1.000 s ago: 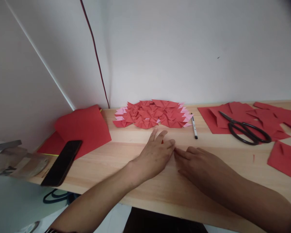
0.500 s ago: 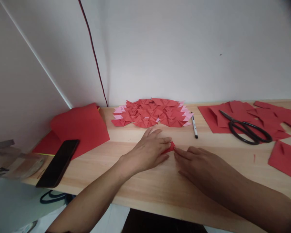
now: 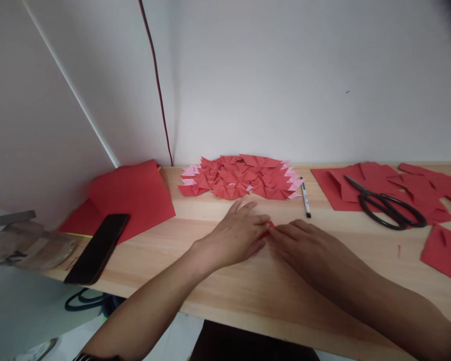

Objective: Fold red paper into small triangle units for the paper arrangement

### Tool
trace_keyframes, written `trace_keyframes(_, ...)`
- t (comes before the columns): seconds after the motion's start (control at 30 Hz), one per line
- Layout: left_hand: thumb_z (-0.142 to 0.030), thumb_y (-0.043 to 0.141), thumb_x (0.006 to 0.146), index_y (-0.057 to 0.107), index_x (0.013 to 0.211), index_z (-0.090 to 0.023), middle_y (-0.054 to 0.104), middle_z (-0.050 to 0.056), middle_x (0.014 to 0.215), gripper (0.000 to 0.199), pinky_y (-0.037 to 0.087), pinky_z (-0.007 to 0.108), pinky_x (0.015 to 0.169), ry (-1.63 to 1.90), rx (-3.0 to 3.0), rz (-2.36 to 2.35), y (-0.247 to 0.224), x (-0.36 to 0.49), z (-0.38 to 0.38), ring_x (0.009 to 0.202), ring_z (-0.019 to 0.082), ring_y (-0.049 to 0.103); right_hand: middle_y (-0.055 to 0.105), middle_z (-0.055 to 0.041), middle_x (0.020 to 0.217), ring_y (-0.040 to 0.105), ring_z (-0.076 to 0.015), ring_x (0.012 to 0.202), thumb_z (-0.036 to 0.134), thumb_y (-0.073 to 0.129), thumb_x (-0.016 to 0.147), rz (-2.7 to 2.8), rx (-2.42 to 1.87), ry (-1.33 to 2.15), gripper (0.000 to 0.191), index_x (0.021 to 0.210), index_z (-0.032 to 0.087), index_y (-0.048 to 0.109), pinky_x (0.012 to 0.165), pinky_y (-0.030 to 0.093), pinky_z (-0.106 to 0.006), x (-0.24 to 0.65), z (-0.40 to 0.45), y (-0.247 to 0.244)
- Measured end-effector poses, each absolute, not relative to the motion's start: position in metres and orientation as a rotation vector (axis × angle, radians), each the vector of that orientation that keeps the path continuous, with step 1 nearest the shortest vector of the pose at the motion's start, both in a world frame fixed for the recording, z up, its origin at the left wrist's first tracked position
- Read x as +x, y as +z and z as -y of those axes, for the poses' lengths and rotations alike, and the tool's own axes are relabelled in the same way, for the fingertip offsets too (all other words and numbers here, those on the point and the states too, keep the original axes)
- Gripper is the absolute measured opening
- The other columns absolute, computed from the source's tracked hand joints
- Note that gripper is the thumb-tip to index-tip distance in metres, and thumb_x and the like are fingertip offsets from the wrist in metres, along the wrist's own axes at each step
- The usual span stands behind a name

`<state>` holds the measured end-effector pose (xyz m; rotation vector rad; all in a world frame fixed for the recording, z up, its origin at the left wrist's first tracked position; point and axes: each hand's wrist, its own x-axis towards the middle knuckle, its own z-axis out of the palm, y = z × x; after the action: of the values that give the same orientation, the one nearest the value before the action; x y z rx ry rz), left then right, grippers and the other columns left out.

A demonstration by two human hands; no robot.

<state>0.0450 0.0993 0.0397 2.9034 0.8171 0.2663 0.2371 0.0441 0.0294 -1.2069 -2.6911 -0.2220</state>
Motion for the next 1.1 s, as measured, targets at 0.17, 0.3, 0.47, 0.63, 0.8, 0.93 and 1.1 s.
trace_keyframes(0.17, -0.025, 0.047, 0.090, 0.058, 0.113, -0.020, 0.059, 0.005, 0.123, 0.026, 0.022, 0.049, 0.113, 0.257, 2.886, -0.821, 0.040, 0.044, -0.099, 0.133, 0.027, 0.034, 0.065, -0.0122, 0.089, 0.060, -0.0228, 0.078, -0.001, 0.046, 0.076, 2.706, -1.237, -0.306, 0.028, 0.092, 0.011, 0.065, 0.069, 0.052, -0.037, 0.237, -0.044, 0.019)
trace_keyframes(0.3, -0.024, 0.045, 0.091, 0.055, 0.120, -0.019, 0.055, 0.006, 0.130, 0.031, 0.023, 0.050, 0.113, 0.303, 2.900, -0.813, 0.032, 0.046, -0.100, 0.132, 0.027, 0.036, 0.065, -0.0113, 0.089, 0.060, -0.0214, 0.075, -0.004, 0.046, 0.075, 2.662, -1.244, -0.353, 0.033, 0.097, 0.011, 0.066, 0.065, 0.054, -0.036, 0.237, -0.043, 0.017)
trace_keyframes(0.47, -0.028, 0.042, 0.093, 0.053, 0.124, -0.021, 0.050, 0.007, 0.136, 0.033, 0.023, 0.055, 0.111, 0.322, 2.932, -0.835, 0.024, 0.049, -0.099, 0.136, 0.029, 0.031, 0.065, -0.0103, 0.088, 0.058, -0.0220, 0.071, -0.004, 0.049, 0.072, 2.647, -1.242, -0.347, 0.034, 0.095, 0.011, 0.068, 0.064, 0.055, -0.038, 0.237, -0.042, 0.015)
trace_keyframes(0.63, -0.026, 0.040, 0.094, 0.050, 0.127, -0.019, 0.049, 0.008, 0.138, 0.035, 0.024, 0.055, 0.111, 0.309, 2.941, -0.837, 0.023, 0.051, -0.098, 0.138, 0.030, 0.028, 0.065, -0.0111, 0.088, 0.058, -0.0232, 0.072, -0.002, 0.052, 0.072, 2.641, -1.245, -0.315, 0.030, 0.094, 0.010, 0.068, 0.064, 0.055, -0.039, 0.236, -0.044, 0.013)
trace_keyframes(0.8, -0.029, 0.039, 0.095, 0.050, 0.126, -0.017, 0.049, 0.009, 0.136, 0.035, 0.024, 0.055, 0.112, 0.335, 2.976, -0.836, 0.023, 0.052, -0.099, 0.137, 0.031, 0.029, 0.065, -0.0116, 0.088, 0.059, -0.0232, 0.073, -0.002, 0.052, 0.073, 2.628, -1.222, -0.292, 0.029, 0.095, 0.009, 0.068, 0.065, 0.055, -0.039, 0.236, -0.045, 0.013)
trace_keyframes(0.93, -0.027, 0.039, 0.094, 0.053, 0.122, -0.016, 0.051, 0.010, 0.134, 0.033, 0.023, 0.057, 0.111, 0.312, 3.033, -0.879, 0.023, 0.054, -0.098, 0.137, 0.033, 0.027, 0.065, -0.0110, 0.084, 0.059, -0.0239, 0.073, -0.003, 0.050, 0.073, 2.619, -1.220, -0.313, 0.028, 0.091, 0.009, 0.068, 0.064, 0.055, -0.040, 0.236, -0.044, 0.011)
trace_keyframes(1.1, -0.022, 0.035, 0.095, 0.051, 0.126, -0.015, 0.047, 0.010, 0.138, 0.035, 0.025, 0.055, 0.110, 0.252, 3.089, -0.879, 0.021, 0.055, -0.094, 0.135, 0.033, 0.031, 0.066, -0.0125, 0.086, 0.060, -0.0229, 0.071, -0.007, 0.046, 0.070, 2.606, -1.176, -0.397, 0.036, 0.095, 0.006, 0.068, 0.064, 0.056, -0.038, 0.236, -0.042, 0.011)
